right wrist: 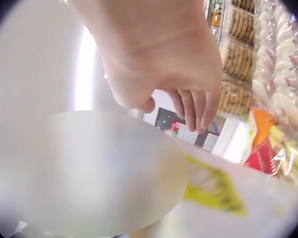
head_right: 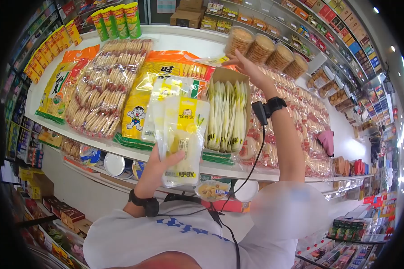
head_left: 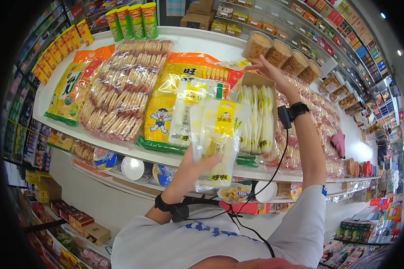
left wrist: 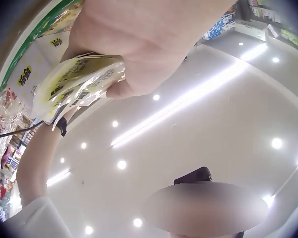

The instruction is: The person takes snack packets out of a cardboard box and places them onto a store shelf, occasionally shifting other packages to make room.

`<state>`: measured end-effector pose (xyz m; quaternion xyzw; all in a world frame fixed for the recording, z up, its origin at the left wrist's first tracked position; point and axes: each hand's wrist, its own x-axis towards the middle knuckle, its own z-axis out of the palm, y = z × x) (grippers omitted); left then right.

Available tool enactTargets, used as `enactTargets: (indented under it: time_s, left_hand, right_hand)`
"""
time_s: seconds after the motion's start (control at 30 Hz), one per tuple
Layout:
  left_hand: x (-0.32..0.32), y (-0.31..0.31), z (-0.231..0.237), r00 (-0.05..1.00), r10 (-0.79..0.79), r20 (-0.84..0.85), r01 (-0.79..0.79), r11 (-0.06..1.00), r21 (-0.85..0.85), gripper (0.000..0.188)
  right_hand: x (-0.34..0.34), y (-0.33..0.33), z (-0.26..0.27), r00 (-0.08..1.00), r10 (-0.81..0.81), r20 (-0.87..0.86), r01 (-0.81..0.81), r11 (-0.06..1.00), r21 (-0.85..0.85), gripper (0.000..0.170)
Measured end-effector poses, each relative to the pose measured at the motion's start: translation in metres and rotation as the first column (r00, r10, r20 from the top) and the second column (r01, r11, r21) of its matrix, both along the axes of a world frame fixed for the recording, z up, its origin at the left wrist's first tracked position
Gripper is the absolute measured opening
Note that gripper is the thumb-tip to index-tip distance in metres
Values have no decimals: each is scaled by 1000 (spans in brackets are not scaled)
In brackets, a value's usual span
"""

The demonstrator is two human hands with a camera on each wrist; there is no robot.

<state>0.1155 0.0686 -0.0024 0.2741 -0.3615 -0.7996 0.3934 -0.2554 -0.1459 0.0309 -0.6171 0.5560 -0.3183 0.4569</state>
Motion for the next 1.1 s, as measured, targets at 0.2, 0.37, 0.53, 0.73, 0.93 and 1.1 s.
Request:
enactTargets:
  time_s: [0.2,0.37,0.53,0.73,0.93,1.1]
  left_hand:
    - [1,0,-6,1000,-4,19,3,1000,19,57]
    - [7,3,-2,1000,-15,7,15,996,84,61]
    - [8,14,-6,981,134,139,-144,987,68,65]
    - [-1,19,2,982,189,23,-190,978,91,67]
    - [-8,28,11,993,96,61,-93,994,-51,66]
    - [-13,36,13,998,32,47,-33,999,10,64]
  right_hand:
    - [38,13,8,978,63,199,-98,981,168,86]
    - [39,11,-7,967,91,239,-144,966,214,72]
    - [7,-13,-43,988,139,-66,-145,985,-95,62]
    - [1,-11,-24,966,-252,62,229,717,-658,58]
    - [-6,49,26,872,-489,17,319,541,-778,36]
    - [3,131,66,789,-521,326,576,439,-690,27]
